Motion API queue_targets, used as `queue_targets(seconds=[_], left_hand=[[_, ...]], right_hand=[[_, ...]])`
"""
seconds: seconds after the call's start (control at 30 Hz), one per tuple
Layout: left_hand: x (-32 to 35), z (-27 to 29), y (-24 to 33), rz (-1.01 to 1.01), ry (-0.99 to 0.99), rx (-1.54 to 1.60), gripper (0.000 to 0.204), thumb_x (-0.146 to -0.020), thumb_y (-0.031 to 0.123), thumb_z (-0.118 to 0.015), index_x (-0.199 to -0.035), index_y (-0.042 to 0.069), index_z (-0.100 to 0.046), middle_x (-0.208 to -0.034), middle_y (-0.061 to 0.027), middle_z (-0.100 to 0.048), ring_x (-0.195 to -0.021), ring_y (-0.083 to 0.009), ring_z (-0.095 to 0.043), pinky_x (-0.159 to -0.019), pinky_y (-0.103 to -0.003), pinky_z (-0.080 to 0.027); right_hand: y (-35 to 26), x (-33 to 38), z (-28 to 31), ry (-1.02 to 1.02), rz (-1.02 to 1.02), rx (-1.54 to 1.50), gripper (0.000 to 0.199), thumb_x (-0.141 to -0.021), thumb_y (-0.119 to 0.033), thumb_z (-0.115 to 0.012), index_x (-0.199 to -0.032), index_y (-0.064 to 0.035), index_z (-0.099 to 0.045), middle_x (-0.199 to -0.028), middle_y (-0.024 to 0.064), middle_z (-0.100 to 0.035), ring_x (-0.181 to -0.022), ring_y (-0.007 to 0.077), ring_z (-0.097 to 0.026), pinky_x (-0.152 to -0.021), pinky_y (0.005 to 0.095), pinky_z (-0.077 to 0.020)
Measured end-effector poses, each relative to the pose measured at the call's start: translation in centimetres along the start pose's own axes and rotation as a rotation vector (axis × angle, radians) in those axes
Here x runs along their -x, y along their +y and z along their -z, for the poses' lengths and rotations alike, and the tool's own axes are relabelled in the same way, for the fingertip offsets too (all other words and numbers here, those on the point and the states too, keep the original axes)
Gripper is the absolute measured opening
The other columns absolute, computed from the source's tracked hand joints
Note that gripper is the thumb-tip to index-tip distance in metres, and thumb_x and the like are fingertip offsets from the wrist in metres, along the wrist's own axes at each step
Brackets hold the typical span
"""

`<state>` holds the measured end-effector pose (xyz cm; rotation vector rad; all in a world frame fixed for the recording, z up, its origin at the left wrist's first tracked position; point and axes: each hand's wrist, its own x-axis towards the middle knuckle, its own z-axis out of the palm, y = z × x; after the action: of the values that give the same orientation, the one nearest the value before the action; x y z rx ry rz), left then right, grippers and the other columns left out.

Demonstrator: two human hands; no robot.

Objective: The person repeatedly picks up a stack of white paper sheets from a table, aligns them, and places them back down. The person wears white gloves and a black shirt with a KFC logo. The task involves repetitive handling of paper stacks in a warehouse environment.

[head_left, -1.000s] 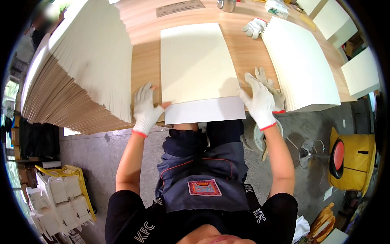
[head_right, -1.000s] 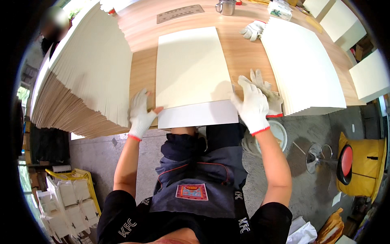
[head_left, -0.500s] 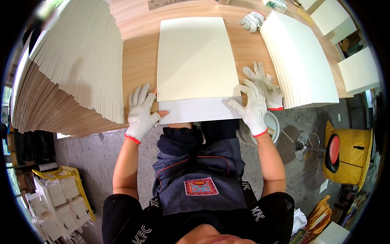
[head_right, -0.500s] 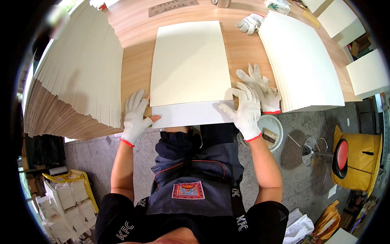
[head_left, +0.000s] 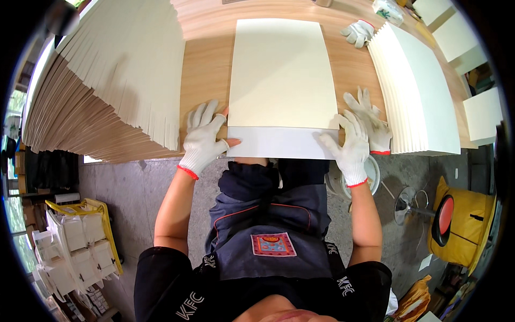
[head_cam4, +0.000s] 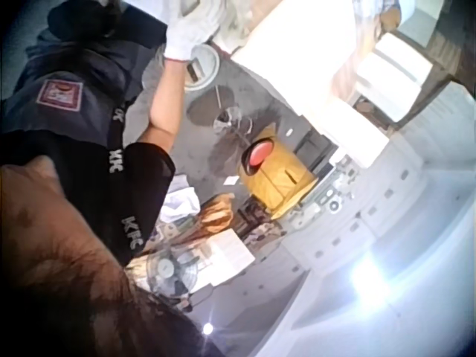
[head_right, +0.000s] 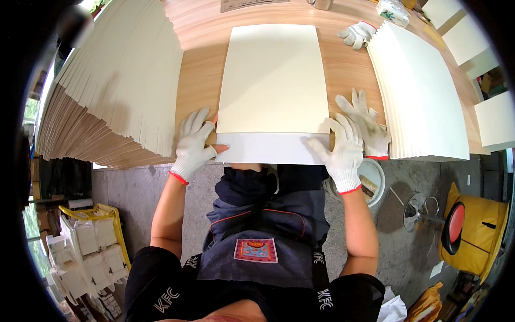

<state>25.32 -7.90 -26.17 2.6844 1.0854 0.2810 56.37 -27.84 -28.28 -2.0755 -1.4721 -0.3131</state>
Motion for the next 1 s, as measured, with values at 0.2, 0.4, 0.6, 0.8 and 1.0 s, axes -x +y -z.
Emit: queue_targets(seconds=[0.2,0.4,0.6,0.8,1.0], left_hand=[[-0.14,0.56,0.43,-0.002,-0.018,-0.036,0.075,-0.072,0.048,-0.08,-0.133,0.01,-0.058,-0.152,-0.0194,-0.038,-0.14,-0.042,-0.029,-0.115,-0.049,-0.026],[-0.31,0.39,0.35,-0.03,-0.018,-0.018,0.069,-0.072,0.047,-0.08,-0.126,0.008,-0.061,-0.152,-0.0183,-0.037,-0.141,-0.0396,-0.028,-0.115,-0.049,-0.026],[-0.19,0.11,0.29,-0.017,0.004,-0.002,0.067,-0.071,0.048,-0.081,-0.12,0.007,-0.061,-0.153,-0.0166,-0.036,-0.142,-0.0384,-0.027,-0.116,-0.05,-0.025],[-0.28,-0.12,0.14,-0.024,-0.003,-0.009,0.068,-0.071,0.049,-0.081,-0.121,0.007,-0.061,-0.152,-0.0179,-0.037,-0.143,-0.0385,-0.027,-0.116,-0.05,-0.022],[-0.28,-0.15,-0.25,-0.028,-0.018,-0.015,0.068,-0.072,0.05,-0.08,-0.121,0.007,-0.06,-0.151,-0.0211,-0.036,-0.142,-0.0398,-0.027,-0.116,-0.05,-0.023]], right_hand=[[0.25,0.16,-0.06,0.015,0.011,0.015,0.056,-0.077,-0.048,-0.077,-0.114,-0.0086,-0.064,-0.127,0.0157,-0.06,-0.121,0.0362,-0.054,-0.103,0.0483,-0.041],[0.04,0.12,0.03,0.021,-0.001,0.009,0.057,-0.075,-0.047,-0.078,-0.114,-0.0087,-0.064,-0.126,0.0162,-0.06,-0.122,0.0375,-0.054,-0.103,0.0497,-0.0406],[0.35,0.21,-0.02,-0.001,-0.009,0.006,0.057,-0.075,-0.046,-0.079,-0.117,-0.0098,-0.065,-0.13,0.0173,-0.06,-0.124,0.0373,-0.053,-0.104,0.0487,-0.0417],[0.51,0.33,-0.03,-0.015,-0.018,-0.007,0.058,-0.074,-0.049,-0.079,-0.114,-0.0086,-0.064,-0.129,0.0183,-0.059,-0.126,0.0375,-0.05,-0.107,0.0504,-0.0376],[-0.25,-0.11,0.42,-0.03,-0.056,-0.035,0.057,-0.075,-0.05,-0.078,-0.112,-0.0086,-0.066,-0.128,0.0168,-0.06,-0.124,0.037,-0.052,-0.106,0.0497,-0.0385]])
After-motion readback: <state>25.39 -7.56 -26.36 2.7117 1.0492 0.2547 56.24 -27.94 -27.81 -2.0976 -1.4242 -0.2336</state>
